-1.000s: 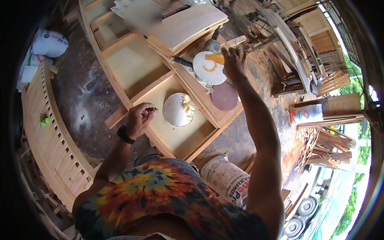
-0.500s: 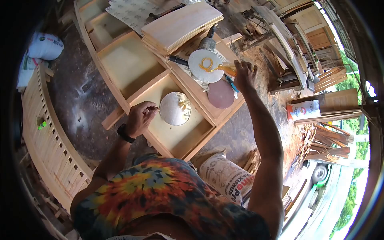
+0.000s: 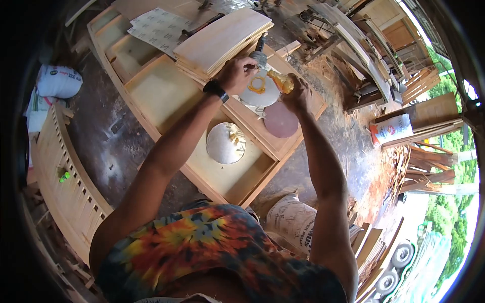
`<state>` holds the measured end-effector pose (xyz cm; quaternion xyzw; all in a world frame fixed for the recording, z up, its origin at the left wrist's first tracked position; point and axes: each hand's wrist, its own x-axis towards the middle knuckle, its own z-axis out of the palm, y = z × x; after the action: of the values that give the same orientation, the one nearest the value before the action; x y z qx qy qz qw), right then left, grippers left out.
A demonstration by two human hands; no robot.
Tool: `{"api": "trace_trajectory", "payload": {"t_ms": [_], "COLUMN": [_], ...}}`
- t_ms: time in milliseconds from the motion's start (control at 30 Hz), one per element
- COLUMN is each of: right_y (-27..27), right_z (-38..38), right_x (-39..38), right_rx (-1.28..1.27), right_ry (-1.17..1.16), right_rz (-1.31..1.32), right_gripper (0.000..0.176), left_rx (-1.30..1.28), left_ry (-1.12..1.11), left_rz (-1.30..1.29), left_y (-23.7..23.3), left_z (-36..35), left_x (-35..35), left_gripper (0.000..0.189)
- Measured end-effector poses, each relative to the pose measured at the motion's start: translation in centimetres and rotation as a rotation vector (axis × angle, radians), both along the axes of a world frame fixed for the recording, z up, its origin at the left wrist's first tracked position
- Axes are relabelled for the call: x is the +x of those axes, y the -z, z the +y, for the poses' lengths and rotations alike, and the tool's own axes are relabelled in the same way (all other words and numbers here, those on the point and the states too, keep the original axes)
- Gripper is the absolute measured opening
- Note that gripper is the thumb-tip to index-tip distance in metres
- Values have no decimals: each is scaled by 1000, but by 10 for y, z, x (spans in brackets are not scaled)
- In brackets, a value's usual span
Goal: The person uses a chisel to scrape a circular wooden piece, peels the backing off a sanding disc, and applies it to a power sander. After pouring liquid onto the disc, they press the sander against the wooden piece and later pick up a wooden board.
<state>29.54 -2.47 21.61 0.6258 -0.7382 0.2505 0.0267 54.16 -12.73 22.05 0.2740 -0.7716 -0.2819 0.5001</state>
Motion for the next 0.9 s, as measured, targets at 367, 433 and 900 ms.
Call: {"api": "trace_trajectory", "payload": {"t_ms": [367, 433, 900], "right_y": [-36, -39, -40], "right_z": [29, 31, 110], "right_x": [19, 21, 31], "right_rx": [-45, -73, -229], "right_ry": [60, 50, 139], "right_rz": [83, 114, -191], "right_gripper": [66, 67, 70], "left_rx": [61, 111, -64], "left_ry": [90, 79, -63], "left_rz": [-54, -111, -367], "left_y": [-8, -8, 26], "left_z": [14, 12, -33], "left_x": [-32, -32, -16], "left_gripper": [18, 19, 19]}}
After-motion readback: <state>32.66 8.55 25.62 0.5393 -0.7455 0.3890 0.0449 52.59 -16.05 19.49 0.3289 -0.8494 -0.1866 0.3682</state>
